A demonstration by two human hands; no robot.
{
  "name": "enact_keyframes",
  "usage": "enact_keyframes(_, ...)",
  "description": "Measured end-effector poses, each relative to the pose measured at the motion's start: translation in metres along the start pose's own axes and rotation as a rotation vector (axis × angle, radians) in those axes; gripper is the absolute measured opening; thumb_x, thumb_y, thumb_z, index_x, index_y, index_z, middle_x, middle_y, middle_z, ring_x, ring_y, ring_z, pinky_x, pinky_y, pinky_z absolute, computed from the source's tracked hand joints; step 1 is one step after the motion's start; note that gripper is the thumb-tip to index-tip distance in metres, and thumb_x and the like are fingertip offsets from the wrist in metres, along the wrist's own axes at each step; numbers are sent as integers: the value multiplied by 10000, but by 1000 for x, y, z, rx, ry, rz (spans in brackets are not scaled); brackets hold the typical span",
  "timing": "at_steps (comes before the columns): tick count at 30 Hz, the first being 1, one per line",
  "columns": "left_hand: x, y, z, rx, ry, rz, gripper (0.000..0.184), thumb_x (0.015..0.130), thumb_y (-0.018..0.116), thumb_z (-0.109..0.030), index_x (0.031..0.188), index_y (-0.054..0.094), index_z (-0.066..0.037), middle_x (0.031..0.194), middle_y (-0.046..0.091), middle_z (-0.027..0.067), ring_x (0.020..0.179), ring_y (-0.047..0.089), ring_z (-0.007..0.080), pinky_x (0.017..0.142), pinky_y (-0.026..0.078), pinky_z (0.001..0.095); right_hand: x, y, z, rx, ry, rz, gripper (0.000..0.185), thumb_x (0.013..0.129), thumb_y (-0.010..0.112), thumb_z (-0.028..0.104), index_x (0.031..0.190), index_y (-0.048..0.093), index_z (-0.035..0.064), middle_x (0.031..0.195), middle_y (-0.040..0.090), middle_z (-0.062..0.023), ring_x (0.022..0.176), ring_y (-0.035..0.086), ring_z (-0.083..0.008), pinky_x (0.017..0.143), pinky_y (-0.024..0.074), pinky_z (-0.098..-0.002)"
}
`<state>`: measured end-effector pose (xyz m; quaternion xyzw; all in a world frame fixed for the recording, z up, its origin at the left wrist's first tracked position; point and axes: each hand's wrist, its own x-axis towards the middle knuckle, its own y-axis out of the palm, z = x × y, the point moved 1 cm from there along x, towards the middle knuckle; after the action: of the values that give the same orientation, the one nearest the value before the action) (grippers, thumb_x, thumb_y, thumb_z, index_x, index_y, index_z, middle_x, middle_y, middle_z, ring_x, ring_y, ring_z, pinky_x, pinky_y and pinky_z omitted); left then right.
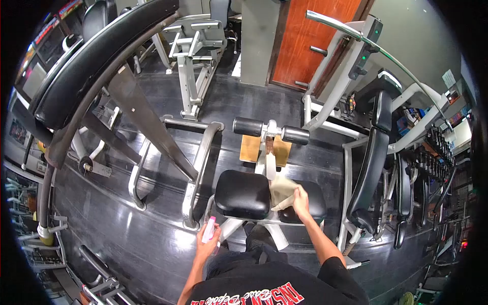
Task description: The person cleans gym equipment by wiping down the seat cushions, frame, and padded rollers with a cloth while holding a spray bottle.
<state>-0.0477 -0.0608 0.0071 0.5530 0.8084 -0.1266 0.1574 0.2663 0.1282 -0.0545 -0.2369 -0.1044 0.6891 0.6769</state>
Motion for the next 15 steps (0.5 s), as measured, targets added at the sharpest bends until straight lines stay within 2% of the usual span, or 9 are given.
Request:
enact_keyframes(2,4,6,-1,21,19,2,177,853,654,-77,1002,573,-23,749,583,10,589,551,63,543,468,228,20,0,7,124,9,-82,286,967,417,183,1129,570,4,992,637,-121,918,565,-185,823,436,-308)
enact_keyframes(4,5,12,-3,36,35,-3,177,850,656,-76,998,575,-23,740,583,8,587,550,62,539,462,226,46,7,-2,303,89,-268,324,971,424,192,1192,545,-11,1117,625,-173,1044,580,-252,894,417,-329)
enact_keyframes(7,8,16,-9,71,42,-20,163,849,656,-79,981,579,-26,724,582,7,591,549,61,538,457,226,83,27,-9,245,103,-306,361,967,437,212,1229,525,-20,1190,591,-199,1112,552,-283,934,399,-330)
enact_keyframes(8,8,18,-9,49,43,-35,164,850,660,-96,983,588,-32,730,580,0,588,544,59,533,453,224,94,34,-9,152,143,-246,378,964,443,233,1240,519,-14,1208,575,-215,1137,538,-319,953,396,-350)
enact_keyframes(9,9,18,-9,27,45,-54,165,852,663,-113,985,598,-39,735,579,-7,585,540,57,528,449,222,109,49,-26,14,82,-261,377,960,442,250,1247,526,19,1222,560,-225,1160,523,-339,970,391,-374)
enact_keyframes(11,10,19,-5,50,63,-84,157,852,659,-106,980,598,-37,729,577,-7,584,541,57,525,447,223,120,79,-37,49,177,-117,394,951,447,269,1267,517,44,1231,548,-233,1175,512,-343,988,383,-383)
enact_keyframes(13,6,19,3,70,67,-107,149,853,656,-98,974,598,-34,723,575,-7,583,542,57,523,446,223,120,111,-65,-116,296,130,431,942,447,295,1292,493,48,1239,541,-234,1186,497,-358,1003,372,-388)
enact_keyframes(15,1,17,10,65,18,-118,143,856,650,-91,964,584,-25,752,592,10,594,548,59,543,462,229,122,173,-173,-79,92,197,459,939,436,317,1313,472,54,1246,539,-227,1196,487,-361,1011,367,-389)
